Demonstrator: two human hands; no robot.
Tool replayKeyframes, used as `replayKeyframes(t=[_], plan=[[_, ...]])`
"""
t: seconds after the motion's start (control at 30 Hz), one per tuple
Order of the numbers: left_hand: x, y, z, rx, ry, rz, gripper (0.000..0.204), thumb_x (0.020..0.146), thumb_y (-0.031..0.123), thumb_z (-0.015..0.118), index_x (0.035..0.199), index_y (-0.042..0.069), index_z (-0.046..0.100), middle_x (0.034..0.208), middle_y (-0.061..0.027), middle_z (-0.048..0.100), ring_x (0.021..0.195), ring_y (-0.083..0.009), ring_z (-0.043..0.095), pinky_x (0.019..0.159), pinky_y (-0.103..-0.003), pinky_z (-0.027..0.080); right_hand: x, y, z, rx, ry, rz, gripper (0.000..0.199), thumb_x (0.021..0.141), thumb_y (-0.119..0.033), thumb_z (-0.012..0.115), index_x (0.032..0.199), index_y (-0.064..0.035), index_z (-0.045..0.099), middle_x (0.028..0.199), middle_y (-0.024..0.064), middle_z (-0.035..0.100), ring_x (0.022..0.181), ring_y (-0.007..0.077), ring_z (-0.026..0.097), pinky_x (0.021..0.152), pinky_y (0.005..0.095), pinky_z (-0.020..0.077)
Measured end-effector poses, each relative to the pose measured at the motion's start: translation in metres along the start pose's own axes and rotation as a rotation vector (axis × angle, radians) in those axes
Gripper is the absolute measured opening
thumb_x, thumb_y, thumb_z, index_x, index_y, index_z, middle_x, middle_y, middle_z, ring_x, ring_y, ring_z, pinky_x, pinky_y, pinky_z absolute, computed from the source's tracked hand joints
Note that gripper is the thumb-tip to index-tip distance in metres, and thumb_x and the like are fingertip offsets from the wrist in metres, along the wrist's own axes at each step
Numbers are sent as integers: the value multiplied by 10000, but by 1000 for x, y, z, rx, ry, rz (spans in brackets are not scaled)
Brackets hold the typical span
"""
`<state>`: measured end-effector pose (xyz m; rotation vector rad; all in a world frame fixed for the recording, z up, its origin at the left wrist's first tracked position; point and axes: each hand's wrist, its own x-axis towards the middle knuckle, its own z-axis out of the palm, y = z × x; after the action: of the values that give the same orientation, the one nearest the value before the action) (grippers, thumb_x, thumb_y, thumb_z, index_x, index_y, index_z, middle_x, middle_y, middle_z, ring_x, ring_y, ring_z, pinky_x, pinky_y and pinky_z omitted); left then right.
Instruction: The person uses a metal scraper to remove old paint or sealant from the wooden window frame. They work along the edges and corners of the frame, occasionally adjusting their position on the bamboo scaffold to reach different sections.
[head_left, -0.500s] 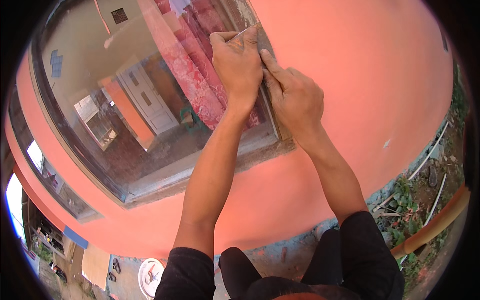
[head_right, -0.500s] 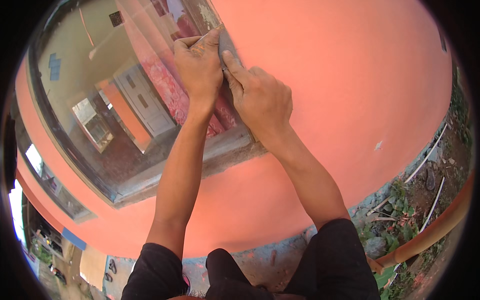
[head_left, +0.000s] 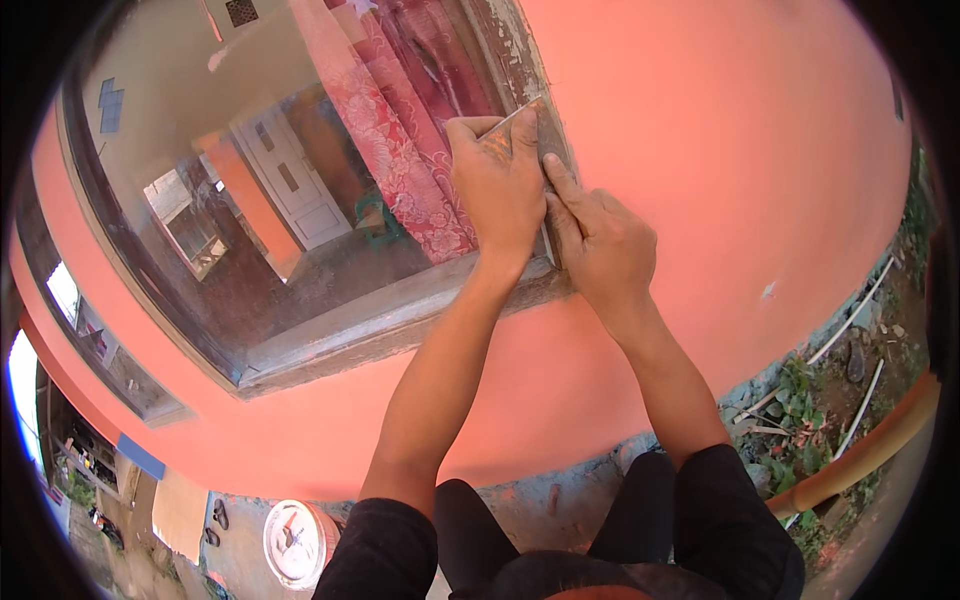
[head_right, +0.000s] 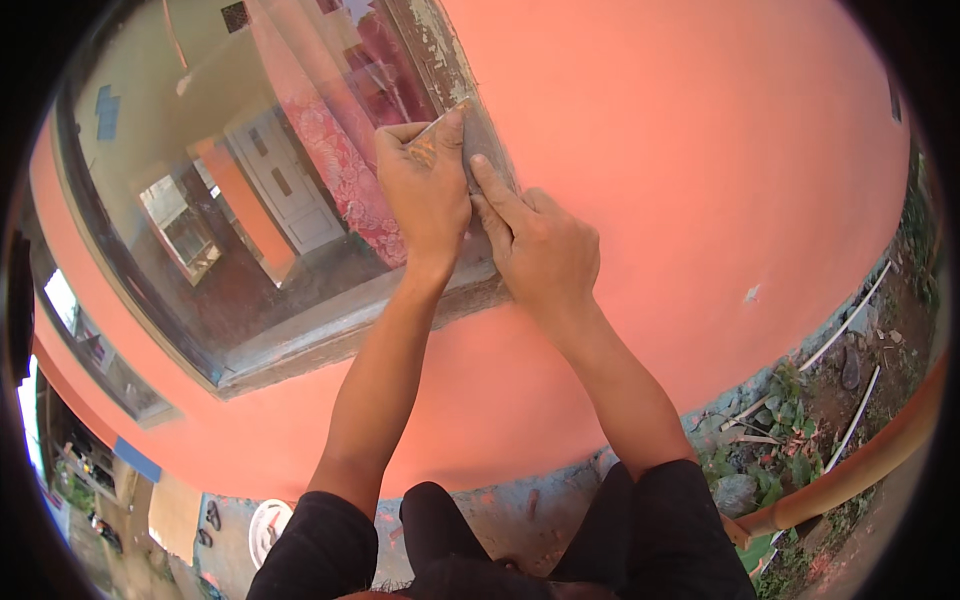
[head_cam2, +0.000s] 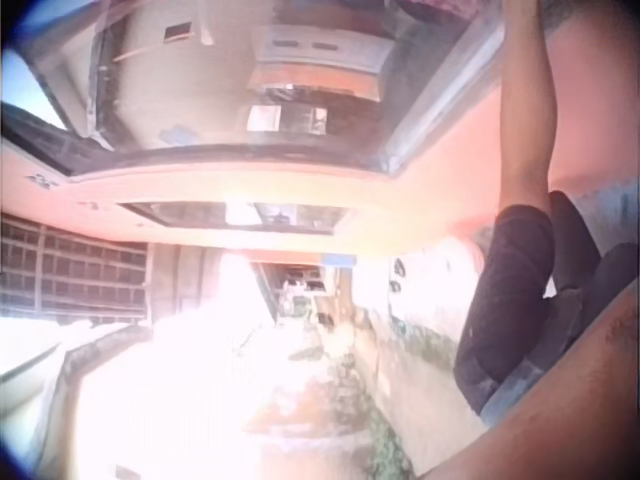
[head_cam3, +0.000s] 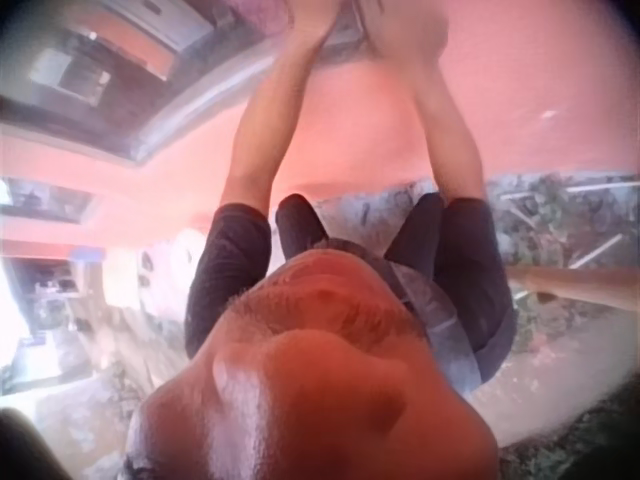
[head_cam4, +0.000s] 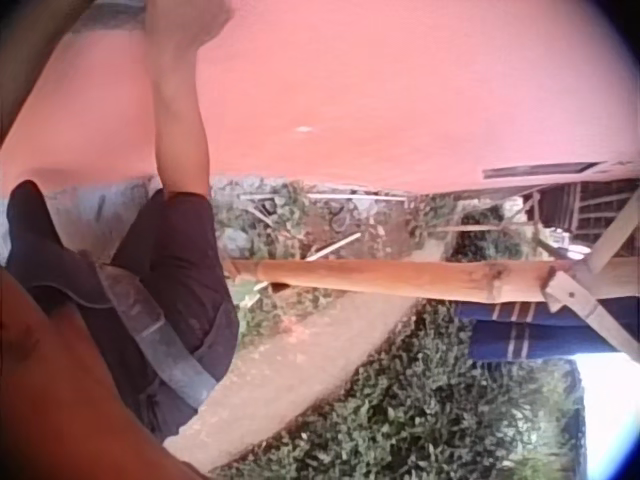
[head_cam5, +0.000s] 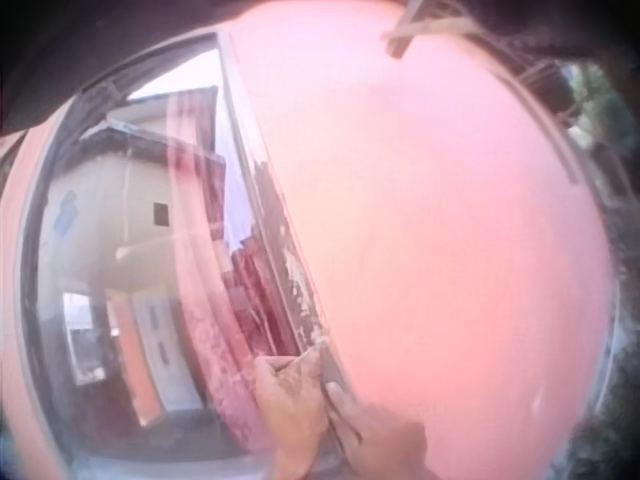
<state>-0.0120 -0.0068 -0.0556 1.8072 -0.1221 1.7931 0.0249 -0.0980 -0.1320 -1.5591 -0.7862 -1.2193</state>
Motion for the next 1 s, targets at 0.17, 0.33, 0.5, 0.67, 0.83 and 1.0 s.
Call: replayKeyframes(t=[0.17,0.33,0.5,0.67,0.83,1.0], plan=[[-1,0,0,-99,-1,-27,414,935,341,741,955,-13,526,805,-166,633,757,-243,622,699,-396,499,2,-2,-5,0,16,-5,342,934,-341,705,1276,-330,713,559,17,446,446,186,440,418,360,363],[-4,1,-2,-69,0,-61,398,933,320,742,953,-14,526,801,-163,641,742,-250,617,691,-401,499,3,-12,-17,30,-79,36,322,952,-234,703,1273,-223,721,588,61,530,497,190,488,508,347,425],[6,4,-1,-80,-10,-26,366,930,279,738,949,-19,526,803,-171,646,743,-273,632,697,-414,504,13,-15,-20,79,-127,85,312,967,-220,681,1274,-176,716,724,100,677,568,205,593,576,335,485],[10,12,-2,-33,0,-56,343,925,248,734,951,-25,528,801,-186,650,749,-290,648,700,-422,507,18,-18,-21,118,-122,107,314,971,-214,670,1275,-148,710,926,152,750,740,219,733,679,314,539],[18,11,-2,-52,-15,-35,344,925,248,733,939,-29,530,801,-186,650,739,-288,643,697,-423,508,27,-25,-28,107,-173,128,310,973,-212,665,1271,-147,711,948,150,755,799,224,757,720,320,551],[20,11,-3,-65,-15,-43,346,919,252,739,929,-26,533,801,-184,650,724,-284,636,694,-421,508,26,-26,-24,99,-136,113,308,975,-217,663,1273,-154,712,946,157,753,778,218,752,705,316,549]])
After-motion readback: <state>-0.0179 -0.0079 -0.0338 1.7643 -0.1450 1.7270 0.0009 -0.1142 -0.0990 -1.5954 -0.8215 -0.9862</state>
